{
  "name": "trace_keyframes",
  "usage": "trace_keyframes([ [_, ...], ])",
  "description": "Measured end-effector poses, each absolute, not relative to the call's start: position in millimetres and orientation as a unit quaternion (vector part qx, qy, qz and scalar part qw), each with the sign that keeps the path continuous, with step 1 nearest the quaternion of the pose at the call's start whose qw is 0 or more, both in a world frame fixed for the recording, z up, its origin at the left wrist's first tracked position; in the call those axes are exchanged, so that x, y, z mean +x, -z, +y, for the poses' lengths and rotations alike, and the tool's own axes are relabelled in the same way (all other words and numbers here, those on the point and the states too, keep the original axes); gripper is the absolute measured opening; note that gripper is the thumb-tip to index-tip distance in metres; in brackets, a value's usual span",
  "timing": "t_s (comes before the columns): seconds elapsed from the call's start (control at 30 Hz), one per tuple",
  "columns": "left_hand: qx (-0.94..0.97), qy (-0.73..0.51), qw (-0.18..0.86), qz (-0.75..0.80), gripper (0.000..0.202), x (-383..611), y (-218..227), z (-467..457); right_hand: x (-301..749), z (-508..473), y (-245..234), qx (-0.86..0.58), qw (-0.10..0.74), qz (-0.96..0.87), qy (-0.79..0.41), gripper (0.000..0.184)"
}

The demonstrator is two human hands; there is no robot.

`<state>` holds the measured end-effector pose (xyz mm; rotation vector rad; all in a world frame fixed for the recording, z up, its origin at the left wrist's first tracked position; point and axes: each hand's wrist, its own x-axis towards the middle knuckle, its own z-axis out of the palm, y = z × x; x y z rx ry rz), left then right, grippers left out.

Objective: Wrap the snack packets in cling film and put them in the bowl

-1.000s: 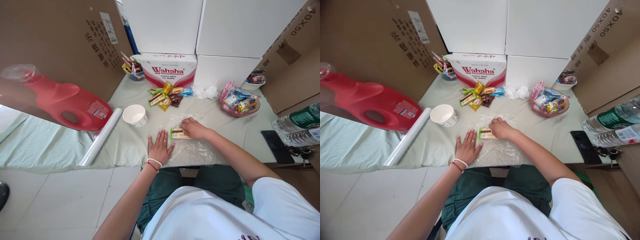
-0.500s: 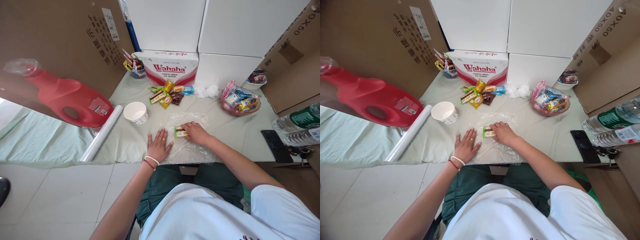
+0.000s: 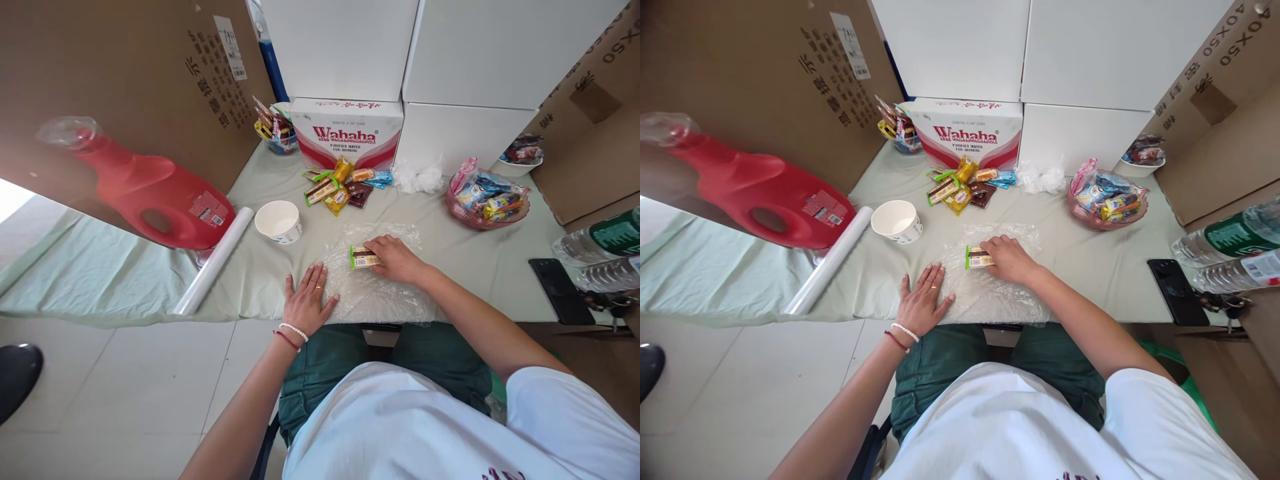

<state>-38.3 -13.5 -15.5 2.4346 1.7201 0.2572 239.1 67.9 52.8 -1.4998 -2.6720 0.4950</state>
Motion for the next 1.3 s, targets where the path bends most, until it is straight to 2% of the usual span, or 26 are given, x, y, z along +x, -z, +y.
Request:
trace_keyframes([
  [0.17,0.8,-0.118,0.075,0.583,0.074,-41.4,22.3,-15.6,233.3,64.1,-35.7,-0.487,0.007,-0.853,-0.187,0.06],
  [0.27,0.787,-0.17,0.051,0.591,0.074,-42.5,20.3,-16.8,249.7,53.3,-30.9,-0.482,0.092,-0.851,-0.19,0.066],
  [0.33,0.813,-0.191,0.041,0.549,0.066,-43.5,14.7,-16.8,267.0,36.5,-31.1,-0.465,0.172,-0.85,-0.18,0.059],
  [0.4,0.862,-0.185,0.067,0.468,0.064,-46.2,8.4,-16.6,286.3,11.0,-30.4,-0.441,0.229,-0.849,-0.182,0.051],
  [0.47,0.897,-0.163,0.124,0.393,0.07,-51.3,4.7,-17.2,304.5,-20.0,-25.0,-0.429,0.246,-0.847,-0.195,0.052],
  [0.57,0.907,-0.134,0.192,0.35,0.07,-61.1,6.0,-20.7,325.2,-63.1,-7.4,-0.446,0.226,-0.842,-0.2,0.062],
  [0.73,0.86,-0.158,0.264,0.408,0.026,-66.3,8.7,-20.3,334.8,-82.3,9.3,-0.482,0.233,-0.818,-0.211,0.028],
  [0.97,0.758,-0.196,0.398,0.478,0.037,-51.3,-13.1,33.0,340.1,-18.3,-31.9,-0.508,0.201,-0.783,-0.298,0.037],
  [1.07,0.734,-0.212,0.38,0.522,0.037,-39.0,-18.3,72.9,344.3,19.9,-40.2,-0.544,0.199,-0.759,-0.299,0.037],
  [1.13,0.727,-0.215,0.337,0.559,0.031,-28.3,-18.0,98.8,346.2,46.3,-41.7,-0.572,0.159,-0.752,-0.286,0.035],
  [1.23,0.723,-0.222,0.294,0.584,0.018,-14.1,-13.6,125.7,344.1,81.2,-45.0,-0.608,0.071,-0.765,-0.199,0.03],
  [1.3,0.72,-0.235,0.277,0.591,0.015,-9.9,-9.1,131.6,336.6,99.0,-48.7,-0.613,0.054,-0.775,-0.141,0.03],
])
